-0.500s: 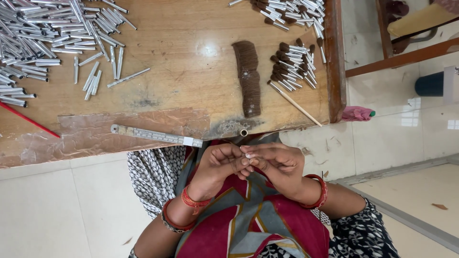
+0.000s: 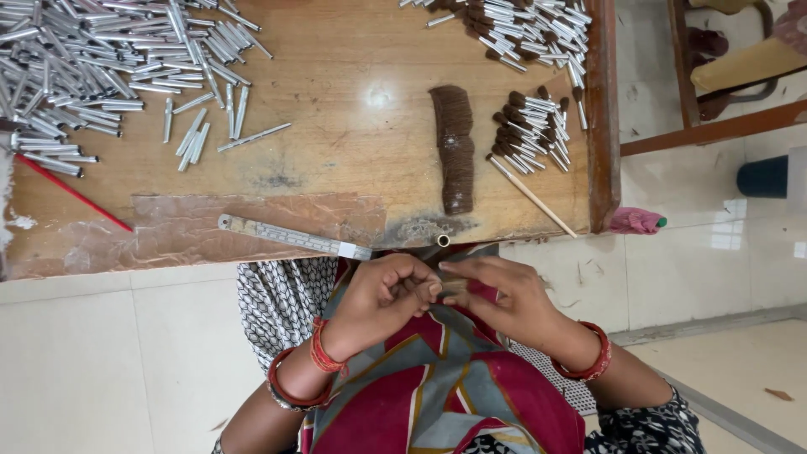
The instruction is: Assembling small brushes by inserting bristle bundles into metal ferrules and measuring them.
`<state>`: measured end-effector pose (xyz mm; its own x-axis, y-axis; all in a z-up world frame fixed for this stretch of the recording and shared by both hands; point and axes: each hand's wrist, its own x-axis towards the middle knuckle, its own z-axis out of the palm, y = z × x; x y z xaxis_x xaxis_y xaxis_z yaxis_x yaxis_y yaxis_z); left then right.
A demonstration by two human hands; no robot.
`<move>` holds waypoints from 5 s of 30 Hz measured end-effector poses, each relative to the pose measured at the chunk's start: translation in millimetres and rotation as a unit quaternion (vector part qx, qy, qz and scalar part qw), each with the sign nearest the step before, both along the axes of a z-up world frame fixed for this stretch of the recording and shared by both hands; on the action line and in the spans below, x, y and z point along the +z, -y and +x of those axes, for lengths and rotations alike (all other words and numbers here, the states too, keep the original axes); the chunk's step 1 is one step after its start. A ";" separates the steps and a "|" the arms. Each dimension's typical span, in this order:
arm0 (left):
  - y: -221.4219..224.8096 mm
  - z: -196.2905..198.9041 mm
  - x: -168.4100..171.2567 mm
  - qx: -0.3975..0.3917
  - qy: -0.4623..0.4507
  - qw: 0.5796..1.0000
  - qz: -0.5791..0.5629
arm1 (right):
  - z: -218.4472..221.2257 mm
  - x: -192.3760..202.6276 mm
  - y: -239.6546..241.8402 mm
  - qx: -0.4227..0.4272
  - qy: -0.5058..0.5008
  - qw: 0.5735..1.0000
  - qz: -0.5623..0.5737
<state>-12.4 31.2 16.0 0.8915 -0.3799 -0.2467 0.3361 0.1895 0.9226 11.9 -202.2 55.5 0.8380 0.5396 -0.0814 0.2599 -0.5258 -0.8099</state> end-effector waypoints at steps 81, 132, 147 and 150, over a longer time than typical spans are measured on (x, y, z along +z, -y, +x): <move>22.9 -3.6 -15.5 0.133 -0.154 0.922 -0.329 | -15.1 -22.4 -4.6 -0.031 0.233 0.955 0.182; 13.5 -7.4 -26.2 0.195 -0.042 0.949 -0.243 | -5.0 30.3 -16.4 -0.063 0.130 0.986 0.081; 19.1 -9.7 -34.4 0.169 -0.060 0.949 -0.259 | -7.4 23.5 -11.8 -0.020 0.213 0.975 0.061; 17.2 -6.8 -27.1 0.165 -0.060 0.945 -0.275 | -8.0 22.5 -14.4 -0.024 0.236 0.969 0.070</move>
<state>-19.2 13.9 -11.1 0.9619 -0.1864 -0.2000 0.2713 0.7420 0.6131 4.0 -187.9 78.0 0.7880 0.4778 0.3883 0.5974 -0.4405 -0.6701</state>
